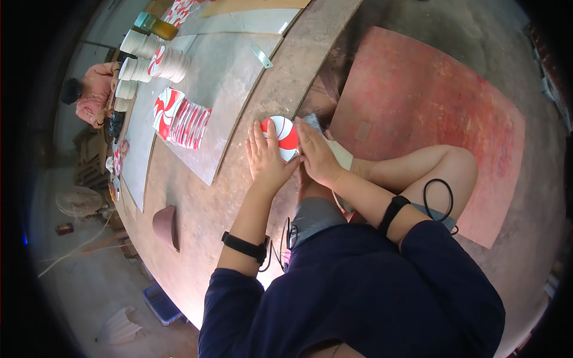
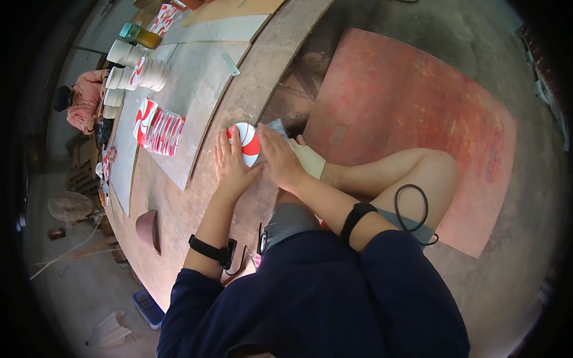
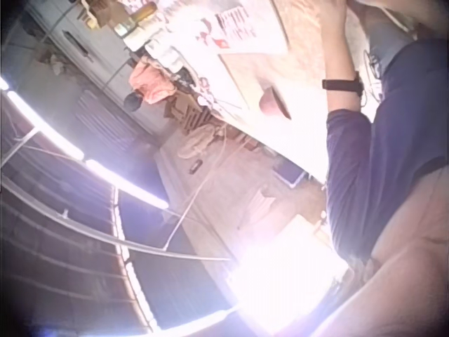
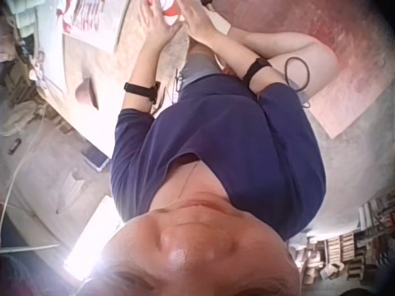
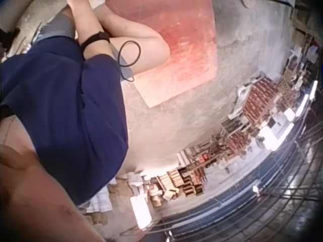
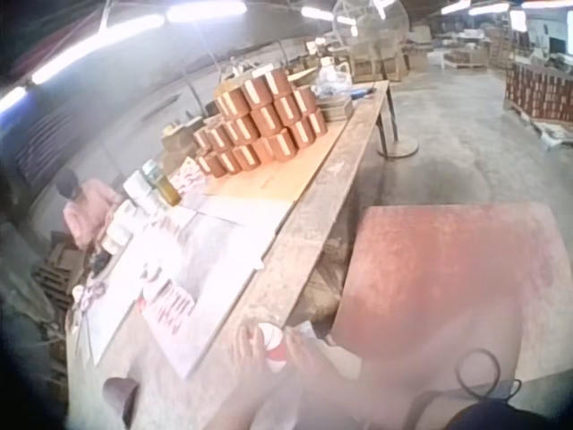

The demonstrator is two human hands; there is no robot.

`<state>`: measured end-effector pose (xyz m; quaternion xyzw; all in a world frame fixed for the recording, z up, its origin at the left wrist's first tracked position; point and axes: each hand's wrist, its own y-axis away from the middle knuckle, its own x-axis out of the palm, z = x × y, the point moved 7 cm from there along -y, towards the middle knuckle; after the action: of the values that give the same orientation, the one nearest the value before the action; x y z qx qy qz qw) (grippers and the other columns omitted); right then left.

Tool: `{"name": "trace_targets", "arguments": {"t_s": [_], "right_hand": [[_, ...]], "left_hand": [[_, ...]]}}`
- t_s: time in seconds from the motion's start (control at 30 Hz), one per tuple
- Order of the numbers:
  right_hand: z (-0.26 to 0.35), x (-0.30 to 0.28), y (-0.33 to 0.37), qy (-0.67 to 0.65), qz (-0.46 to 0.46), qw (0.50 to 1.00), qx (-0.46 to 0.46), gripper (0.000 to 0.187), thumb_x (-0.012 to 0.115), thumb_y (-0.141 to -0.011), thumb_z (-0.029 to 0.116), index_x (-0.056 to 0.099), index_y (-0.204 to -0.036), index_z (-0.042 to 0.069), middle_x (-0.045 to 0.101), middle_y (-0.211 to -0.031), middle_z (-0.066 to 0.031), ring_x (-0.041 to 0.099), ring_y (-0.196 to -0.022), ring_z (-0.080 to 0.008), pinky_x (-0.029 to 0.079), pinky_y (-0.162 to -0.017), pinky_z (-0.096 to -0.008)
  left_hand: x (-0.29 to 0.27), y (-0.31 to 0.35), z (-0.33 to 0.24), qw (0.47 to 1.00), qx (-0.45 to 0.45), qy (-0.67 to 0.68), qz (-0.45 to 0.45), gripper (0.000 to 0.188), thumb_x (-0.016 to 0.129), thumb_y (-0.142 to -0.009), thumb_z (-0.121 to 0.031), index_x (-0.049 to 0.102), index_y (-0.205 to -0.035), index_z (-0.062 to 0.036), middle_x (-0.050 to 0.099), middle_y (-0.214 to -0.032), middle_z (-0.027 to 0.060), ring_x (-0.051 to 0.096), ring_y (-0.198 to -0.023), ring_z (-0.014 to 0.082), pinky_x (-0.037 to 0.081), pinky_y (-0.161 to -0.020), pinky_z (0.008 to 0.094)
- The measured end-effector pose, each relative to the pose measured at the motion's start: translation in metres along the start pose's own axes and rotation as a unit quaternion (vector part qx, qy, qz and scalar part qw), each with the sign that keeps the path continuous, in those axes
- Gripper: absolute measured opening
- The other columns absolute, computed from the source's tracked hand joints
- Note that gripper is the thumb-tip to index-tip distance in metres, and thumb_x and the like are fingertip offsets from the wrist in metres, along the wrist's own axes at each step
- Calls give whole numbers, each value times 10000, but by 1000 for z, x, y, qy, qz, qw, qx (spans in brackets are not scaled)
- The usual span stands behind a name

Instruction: Using sandpaper to smooth the edges and surfaces of small decorative ceramic discs with a red and white pattern.

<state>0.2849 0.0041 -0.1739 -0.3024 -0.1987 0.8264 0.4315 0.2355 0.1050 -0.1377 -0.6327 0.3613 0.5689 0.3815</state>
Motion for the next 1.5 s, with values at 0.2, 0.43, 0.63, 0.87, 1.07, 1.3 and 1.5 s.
{"name": "trace_targets", "arguments": {"t_s": [0.2, 0.43, 0.63, 0.87, 1.07, 1.3, 1.5], "right_hand": [[-22, -2, 8, 9, -12, 994, 107, 690, 529, -710, -8, 261, -1346, 2, 328, -1353, -209, 334, -1251, -330, 254, -1030, -431], [-43, 0, 18, -10, -59, 990, 128, 617, 489, -759, -22, 276, -1338, 3, 366, -1326, -209, 362, -1223, -353, 264, -1028, -397], [-27, 15, 10, 58, 46, 992, 99, 662, 508, -731, -53, 256, -1342, -7, 321, -1363, -190, 326, -1245, -349, 264, -1027, -422], [-16, 5, 3, 77, 46, 994, 58, 601, 525, -745, 17, 312, -1306, -10, 380, -1315, -195, 363, -1229, -329, 282, -1012, -448], [-47, -38, -18, 135, -36, 987, 74, 575, 476, -708, -46, 366, -1272, -21, 433, -1257, -210, 388, -1195, -358, 296, -1000, -448], [17, -69, -125, 143, -117, 976, -118, 582, 447, -680, -89, 380, -1255, -24, 455, -1211, -210, 417, -1144, -383, 319, -977, -448], [0, -6, -157, 225, -23, 955, -191, 478, 530, -750, 37, 436, -1219, 46, 453, -1241, -163, 395, -1167, -357, 313, -971, -469]], "left_hand": [[-2, 2, -4, 999, 45, 25, -11, 1021, 760, -574, -423, 233, -1339, 2, 216, -1365, 273, 197, -1287, 411, 205, -1031, 509], [-1, -2, -6, 999, 51, 11, 13, 1010, 754, -587, -431, 235, -1339, -1, 219, -1366, 270, 204, -1289, 404, 205, -1038, 496], [-1, 0, -6, 998, 61, 5, 9, 997, 751, -595, -429, 241, -1334, 5, 221, -1359, 281, 201, -1289, 406, 215, -1034, 498], [-5, 2, -8, 998, 56, 12, -4, 1017, 766, -569, -420, 246, -1337, -4, 214, -1368, 273, 197, -1293, 401, 205, -1038, 495], [-9, 0, -4, 996, 59, 63, 1, 1022, 772, -538, -384, 251, -1342, -30, 222, -1373, 256, 198, -1297, 388, 179, -1051, 492], [-39, -5, 15, 980, 28, 196, -38, 1038, 792, -506, -294, 244, -1351, -42, 341, -1280, 197, 323, -1220, 322, 220, -1041, 464], [-106, 15, 14, 579, 10, 815, 13, 1170, 809, -482, -288, 124, -1410, -92, 337, -1321, 136, 377, -1185, 251, 298, -990, 359]]}}
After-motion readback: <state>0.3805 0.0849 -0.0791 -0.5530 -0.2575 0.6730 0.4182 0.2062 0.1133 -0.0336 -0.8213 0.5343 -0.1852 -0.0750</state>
